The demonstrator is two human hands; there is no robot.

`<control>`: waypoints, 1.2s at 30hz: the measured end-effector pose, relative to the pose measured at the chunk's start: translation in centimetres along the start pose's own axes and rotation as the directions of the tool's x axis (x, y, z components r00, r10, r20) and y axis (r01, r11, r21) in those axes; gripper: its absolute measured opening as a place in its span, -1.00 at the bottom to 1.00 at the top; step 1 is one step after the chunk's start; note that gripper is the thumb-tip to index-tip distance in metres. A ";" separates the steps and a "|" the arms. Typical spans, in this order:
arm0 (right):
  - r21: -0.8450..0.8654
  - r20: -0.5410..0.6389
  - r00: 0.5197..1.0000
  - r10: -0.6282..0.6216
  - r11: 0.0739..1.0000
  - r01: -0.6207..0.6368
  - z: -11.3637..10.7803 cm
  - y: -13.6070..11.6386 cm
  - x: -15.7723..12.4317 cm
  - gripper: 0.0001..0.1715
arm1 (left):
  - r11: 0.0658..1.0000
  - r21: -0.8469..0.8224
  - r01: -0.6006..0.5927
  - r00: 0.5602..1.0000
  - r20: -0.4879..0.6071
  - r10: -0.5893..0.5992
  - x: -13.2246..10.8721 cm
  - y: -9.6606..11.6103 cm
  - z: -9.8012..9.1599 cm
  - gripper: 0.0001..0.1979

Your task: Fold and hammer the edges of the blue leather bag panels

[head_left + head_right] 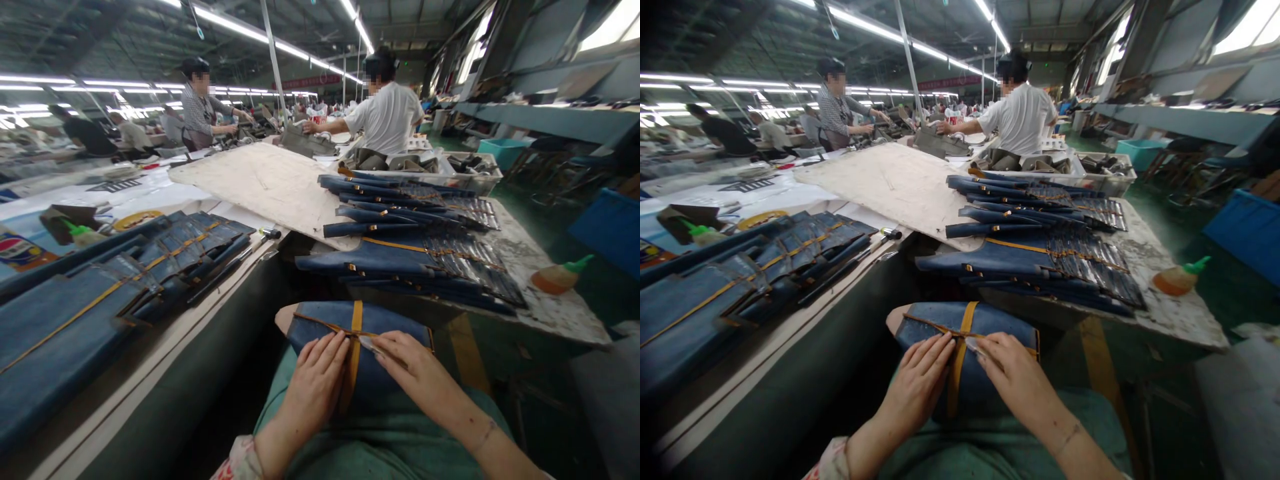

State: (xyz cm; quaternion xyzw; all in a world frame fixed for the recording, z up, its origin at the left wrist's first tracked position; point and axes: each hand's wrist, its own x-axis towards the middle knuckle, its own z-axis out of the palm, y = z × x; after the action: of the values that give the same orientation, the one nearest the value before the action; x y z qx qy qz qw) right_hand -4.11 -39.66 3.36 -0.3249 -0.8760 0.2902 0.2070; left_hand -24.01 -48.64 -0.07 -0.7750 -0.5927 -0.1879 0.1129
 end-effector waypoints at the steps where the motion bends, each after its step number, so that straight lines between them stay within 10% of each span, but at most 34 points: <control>1: 0.037 0.022 1.000 0.010 0.999 -0.010 -0.2 0.0 0.2 -0.70 | 0.998 -0.036 0.042 0.999 0.005 -0.042 0.3 0.1 -0.1 -0.59; 7: 0.033 0.093 0.996 -0.021 0.999 0.018 -0.8 -0.3 1.1 -0.68 | 0.962 -0.161 0.221 0.970 0.141 -0.200 3.3 1.0 -1.1 -0.78; 17: -0.204 0.000 0.994 -0.109 0.973 0.106 0.2 -0.4 0.7 -0.65 | 0.989 -0.147 0.029 0.996 0.086 -0.017 2.8 0.6 -0.9 -0.73; 36: -0.521 -0.088 0.983 -0.159 0.849 0.090 1.9 0.6 1.5 -0.59 | 0.988 -0.123 0.095 0.978 0.196 -0.070 3.0 0.3 -1.7 -0.67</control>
State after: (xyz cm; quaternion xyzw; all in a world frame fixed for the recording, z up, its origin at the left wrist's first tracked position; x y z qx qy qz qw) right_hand -5.94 -38.96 1.77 -0.3287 -0.9258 0.0100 0.1865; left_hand -23.27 -46.78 2.77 -0.7699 -0.6188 -0.1558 -0.0038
